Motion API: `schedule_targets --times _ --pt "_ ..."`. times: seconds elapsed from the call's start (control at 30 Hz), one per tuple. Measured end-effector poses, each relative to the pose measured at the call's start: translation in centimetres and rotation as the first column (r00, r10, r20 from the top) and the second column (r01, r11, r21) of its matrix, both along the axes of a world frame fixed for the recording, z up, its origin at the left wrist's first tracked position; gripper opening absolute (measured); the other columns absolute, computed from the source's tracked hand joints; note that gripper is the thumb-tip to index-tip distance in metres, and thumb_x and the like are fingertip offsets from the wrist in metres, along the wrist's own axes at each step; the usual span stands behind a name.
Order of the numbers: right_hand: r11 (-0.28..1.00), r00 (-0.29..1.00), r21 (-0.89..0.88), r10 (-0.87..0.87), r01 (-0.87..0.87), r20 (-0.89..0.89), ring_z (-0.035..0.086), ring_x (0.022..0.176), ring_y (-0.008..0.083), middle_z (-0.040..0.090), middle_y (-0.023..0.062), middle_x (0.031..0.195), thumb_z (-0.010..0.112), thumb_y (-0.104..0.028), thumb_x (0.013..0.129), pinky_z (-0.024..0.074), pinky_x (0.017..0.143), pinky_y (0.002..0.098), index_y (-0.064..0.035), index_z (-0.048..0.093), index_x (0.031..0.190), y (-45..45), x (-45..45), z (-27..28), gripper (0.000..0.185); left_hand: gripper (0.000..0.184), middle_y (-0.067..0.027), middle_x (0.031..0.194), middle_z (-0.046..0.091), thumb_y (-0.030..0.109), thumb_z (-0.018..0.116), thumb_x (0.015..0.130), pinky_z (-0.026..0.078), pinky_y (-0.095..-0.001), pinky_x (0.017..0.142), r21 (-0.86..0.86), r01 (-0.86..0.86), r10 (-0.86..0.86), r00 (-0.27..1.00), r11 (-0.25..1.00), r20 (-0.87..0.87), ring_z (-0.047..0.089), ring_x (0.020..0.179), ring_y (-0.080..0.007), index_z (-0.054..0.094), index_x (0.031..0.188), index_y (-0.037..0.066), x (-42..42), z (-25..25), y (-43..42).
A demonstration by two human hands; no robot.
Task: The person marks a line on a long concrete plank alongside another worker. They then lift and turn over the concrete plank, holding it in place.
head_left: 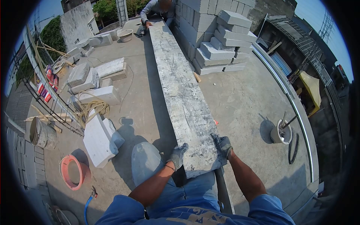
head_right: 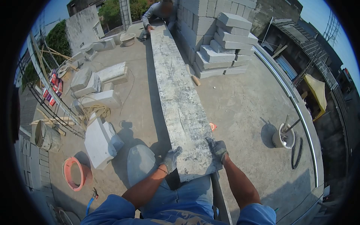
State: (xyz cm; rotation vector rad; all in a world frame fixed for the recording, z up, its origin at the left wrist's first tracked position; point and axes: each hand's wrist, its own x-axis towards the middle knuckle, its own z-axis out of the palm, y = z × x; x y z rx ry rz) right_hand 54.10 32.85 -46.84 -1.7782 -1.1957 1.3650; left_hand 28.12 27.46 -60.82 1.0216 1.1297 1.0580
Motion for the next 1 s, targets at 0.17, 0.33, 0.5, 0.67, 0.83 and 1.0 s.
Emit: schedule_targets --times 0.17,0.33,0.5,0.67,0.83,1.0 --pt "0.997 0.989 -0.037 0.067 -0.062 0.132 0.045 0.055 0.0075 0.056 0.0015 0.059 0.062 -0.047 0.082 0.0392 0.048 0.0293 0.0068 0.063 0.068 0.1 0.2 0.3 0.056 0.032 -0.0096 0.116 0.059 0.018 0.057 0.087 0.041 -0.0285 0.089 -0.453 -0.137 0.260 0.940 0.881 0.221 0.056 0.104 -0.0170 0.055 0.111 -0.003 0.7 7.9 0.1" --pt "0.998 0.998 -0.055 0.043 -0.040 0.047 0.047 0.057 0.0069 0.057 0.0014 0.062 0.061 -0.045 0.083 0.0404 0.049 0.0281 0.0068 0.063 0.069 0.1 0.1 0.0 0.054 0.043 -0.0094 0.111 0.060 0.028 0.065 0.082 0.040 -0.0276 0.086 -0.423 -0.094 0.239 0.922 0.901 0.304 0.054 0.102 -0.0153 0.055 0.110 -0.004 0.5 6.1 0.0" --pt "0.995 0.987 -0.064 0.089 -0.081 0.137 0.050 0.059 0.0067 0.061 0.0026 0.066 0.060 -0.044 0.085 0.0433 0.052 0.0271 0.0079 0.064 0.073 0.1 0.3 -0.1 0.053 0.045 -0.0092 0.110 0.061 0.029 0.064 0.083 0.040 -0.0283 0.085 -0.457 -0.128 0.294 0.903 0.880 0.312 0.055 0.101 -0.0153 0.054 0.111 -0.005 0.7 6.0 0.3" --pt "0.997 0.994 -0.029 0.072 -0.070 0.087 0.047 0.056 0.0068 0.058 0.0015 0.061 0.060 -0.047 0.084 0.0411 0.050 0.0279 0.0057 0.063 0.066 -0.2 -0.4 1.4 0.055 0.047 -0.0106 0.113 0.060 0.029 0.064 0.082 0.039 -0.0278 0.089 -0.412 -0.106 0.220 0.946 0.905 0.238 0.053 0.105 -0.0162 0.052 0.111 -0.006 0.4 7.3 0.2" --pt "0.994 0.974 -0.043 0.105 -0.099 0.200 0.041 0.054 0.0065 0.051 -0.0018 0.055 0.059 -0.048 0.084 0.0374 0.047 0.0286 0.0033 0.060 0.060 -0.3 -0.6 2.5 0.057 0.047 -0.0105 0.111 0.061 0.028 0.064 0.082 0.039 -0.0291 0.089 -0.434 -0.151 0.267 0.938 0.888 0.220 0.054 0.104 -0.0163 0.052 0.111 -0.006 0.5 5.7 0.3" --pt "0.993 0.975 -0.031 0.119 -0.115 0.188 0.040 0.054 0.0064 0.049 -0.0029 0.054 0.059 -0.048 0.084 0.0359 0.046 0.0285 0.0023 0.060 0.059 -0.2 -0.4 1.7 0.056 0.048 -0.0100 0.112 0.060 0.027 0.066 0.081 0.038 -0.0293 0.090 -0.390 -0.139 0.247 0.938 0.910 0.243 0.053 0.105 -0.0161 0.051 0.112 -0.006 0.4 6.9 0.1"
